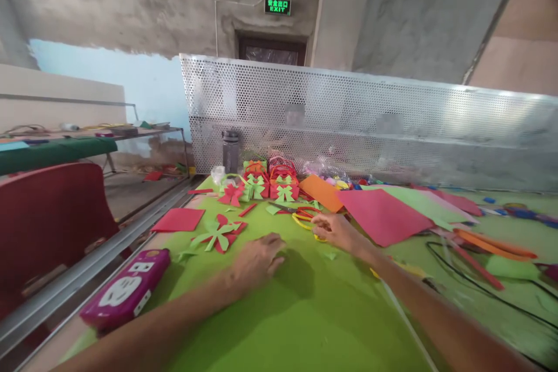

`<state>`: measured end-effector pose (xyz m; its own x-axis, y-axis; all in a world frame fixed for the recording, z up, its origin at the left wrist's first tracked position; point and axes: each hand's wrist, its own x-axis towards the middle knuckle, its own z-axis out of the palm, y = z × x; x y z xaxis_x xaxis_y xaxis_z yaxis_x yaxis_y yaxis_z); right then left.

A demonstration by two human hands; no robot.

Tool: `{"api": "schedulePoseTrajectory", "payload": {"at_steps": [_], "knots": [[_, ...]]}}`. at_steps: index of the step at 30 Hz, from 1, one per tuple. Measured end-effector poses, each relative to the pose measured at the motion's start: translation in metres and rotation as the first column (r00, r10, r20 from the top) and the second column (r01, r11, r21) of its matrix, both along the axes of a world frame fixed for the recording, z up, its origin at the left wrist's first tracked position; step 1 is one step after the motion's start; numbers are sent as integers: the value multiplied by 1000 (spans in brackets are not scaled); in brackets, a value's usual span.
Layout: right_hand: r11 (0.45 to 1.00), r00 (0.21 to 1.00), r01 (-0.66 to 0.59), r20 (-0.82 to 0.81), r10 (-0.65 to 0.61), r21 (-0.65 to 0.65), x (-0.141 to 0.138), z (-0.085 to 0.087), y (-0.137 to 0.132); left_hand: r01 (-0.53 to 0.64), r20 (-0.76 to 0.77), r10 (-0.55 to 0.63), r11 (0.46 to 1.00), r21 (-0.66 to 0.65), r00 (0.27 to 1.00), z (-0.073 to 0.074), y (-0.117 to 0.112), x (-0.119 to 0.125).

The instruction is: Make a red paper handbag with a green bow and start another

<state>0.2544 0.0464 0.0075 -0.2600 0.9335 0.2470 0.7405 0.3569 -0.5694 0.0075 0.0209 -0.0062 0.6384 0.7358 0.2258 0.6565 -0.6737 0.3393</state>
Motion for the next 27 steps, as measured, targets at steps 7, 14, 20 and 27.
{"api": "schedulePoseTrajectory", "payload": {"at_steps": [7,14,20,27], "knots": [[984,990,93,-122,-75,150,18,-12,4,57,-13,-56,996,71,998,-1,1,-12],[964,995,68,-94,-45,256,3,-9,-16,122,56,-127,989,88,990,-12,-16,-10],[953,999,48,-35,-39,300,-8,-13,-26,134,255,-158,985,110,954,-20,-27,-8],[952,995,64,49,-83,301,-8,-12,-24,124,333,-208,959,256,920,-36,-19,-14]]}}
